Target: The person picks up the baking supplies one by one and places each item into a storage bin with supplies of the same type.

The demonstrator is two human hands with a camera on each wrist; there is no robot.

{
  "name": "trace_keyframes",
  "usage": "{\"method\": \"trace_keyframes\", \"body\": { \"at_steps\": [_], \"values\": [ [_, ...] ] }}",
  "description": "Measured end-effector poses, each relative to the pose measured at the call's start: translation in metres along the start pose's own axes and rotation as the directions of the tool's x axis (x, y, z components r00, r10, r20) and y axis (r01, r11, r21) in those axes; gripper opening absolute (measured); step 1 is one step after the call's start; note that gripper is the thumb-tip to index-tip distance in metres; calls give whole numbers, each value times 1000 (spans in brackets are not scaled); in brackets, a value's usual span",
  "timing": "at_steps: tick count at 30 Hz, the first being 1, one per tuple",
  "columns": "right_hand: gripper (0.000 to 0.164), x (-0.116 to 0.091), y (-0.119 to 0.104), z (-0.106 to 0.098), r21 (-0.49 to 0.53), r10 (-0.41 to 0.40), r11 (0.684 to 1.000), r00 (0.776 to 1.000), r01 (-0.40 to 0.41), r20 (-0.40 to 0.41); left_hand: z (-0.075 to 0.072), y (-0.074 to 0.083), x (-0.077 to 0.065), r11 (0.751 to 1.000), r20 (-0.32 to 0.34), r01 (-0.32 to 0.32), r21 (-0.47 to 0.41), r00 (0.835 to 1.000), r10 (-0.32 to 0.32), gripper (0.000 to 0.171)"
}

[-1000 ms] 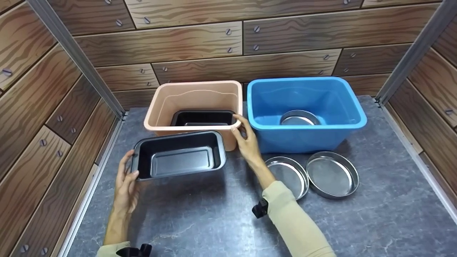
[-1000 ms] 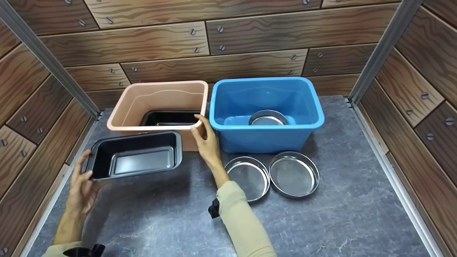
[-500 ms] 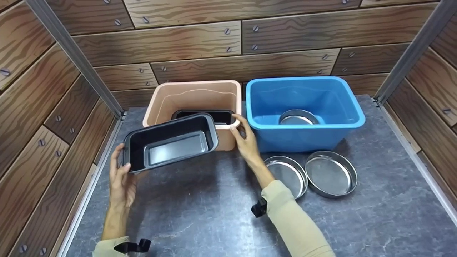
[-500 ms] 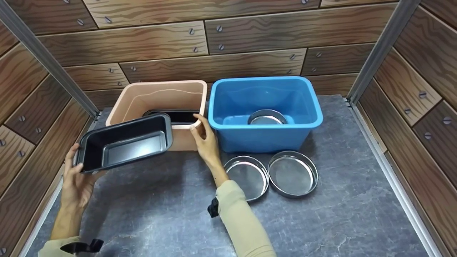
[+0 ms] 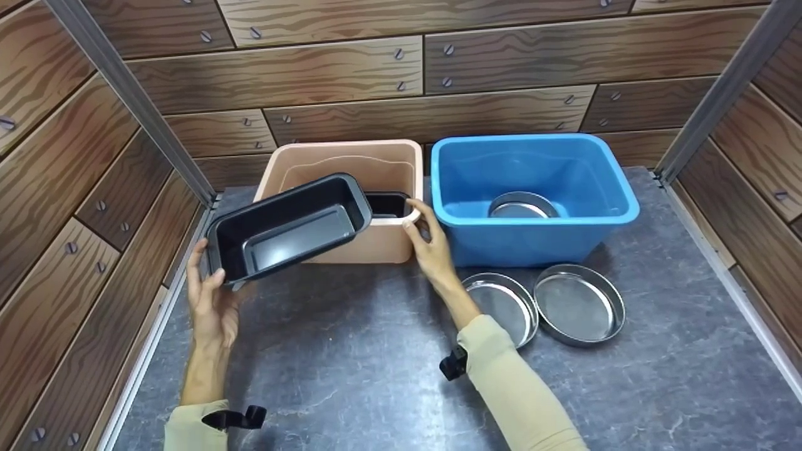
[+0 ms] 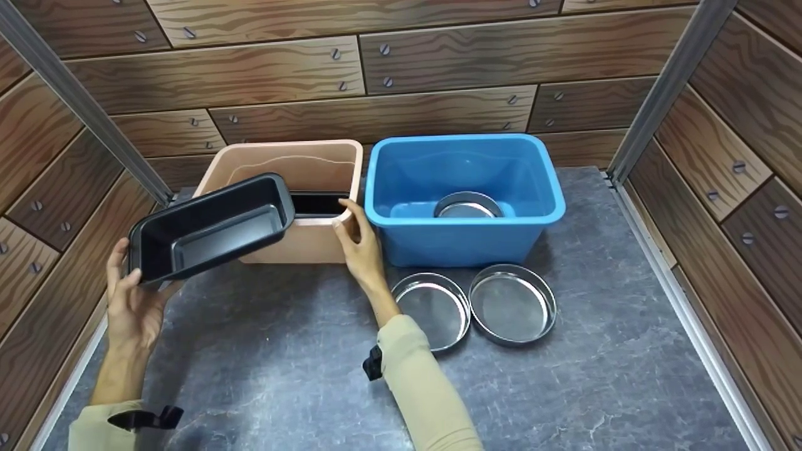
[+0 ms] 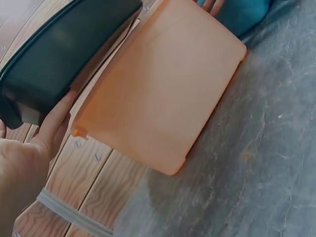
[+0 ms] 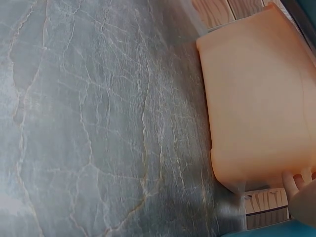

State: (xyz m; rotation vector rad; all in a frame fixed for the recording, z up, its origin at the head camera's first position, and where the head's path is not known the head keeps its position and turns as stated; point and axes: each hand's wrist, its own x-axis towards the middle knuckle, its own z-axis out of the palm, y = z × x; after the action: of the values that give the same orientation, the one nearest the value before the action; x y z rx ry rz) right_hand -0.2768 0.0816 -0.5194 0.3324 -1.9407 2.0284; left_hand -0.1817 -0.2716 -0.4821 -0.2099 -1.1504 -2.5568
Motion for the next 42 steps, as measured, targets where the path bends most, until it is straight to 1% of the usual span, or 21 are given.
{"method": "trace_keyframes", "body": {
  "at_steps": [4,7,11,12,15,18,19,26,33,36,39,42],
  "values": [
    [44,-1,0,0,-2,6,1000,1000,-6,3,4,-1,6,1000,-35,-22,14,999,22,57],
    [44,-1,0,0,-1,7,1000,1000,-7,1,7,-2,11,999,-46,-37,1,998,37,57],
    [43,0,0,1,10,-13,1000,1000,13,-1,10,-4,18,998,-63,-58,-28,996,56,57],
    [44,-1,-5,1,14,-13,1000,1000,13,1,11,-4,19,998,-68,-61,-25,996,59,57],
    [44,-1,-4,1,24,-12,1000,1000,12,2,15,-6,23,997,-88,-74,-17,993,73,59],
    [44,-1,-3,1,23,-5,1000,1000,5,4,20,-8,28,996,-96,-82,22,992,84,60],
    [44,0,2,1,20,-8,1000,1000,8,3,22,-9,30,996,-96,-88,27,991,90,60],
    [44,0,1,1,14,-11,1000,1000,11,3,34,-14,40,989,-107,-116,95,986,126,58],
    [46,0,2,2,10,-18,1000,1000,18,2,43,-19,50,982,-136,-94,164,984,117,60],
    [46,0,2,1,-1,-24,1000,1000,24,-3,48,-22,55,968,-132,-87,234,984,120,61],
    [45,0,1,0,-9,-25,1000,1000,25,-2,52,-23,60,946,-116,-84,314,985,126,62],
    [44,1,1,0,-9,-23,1000,1000,23,1,57,-25,65,929,-108,-74,363,987,121,62]
  ]
}}
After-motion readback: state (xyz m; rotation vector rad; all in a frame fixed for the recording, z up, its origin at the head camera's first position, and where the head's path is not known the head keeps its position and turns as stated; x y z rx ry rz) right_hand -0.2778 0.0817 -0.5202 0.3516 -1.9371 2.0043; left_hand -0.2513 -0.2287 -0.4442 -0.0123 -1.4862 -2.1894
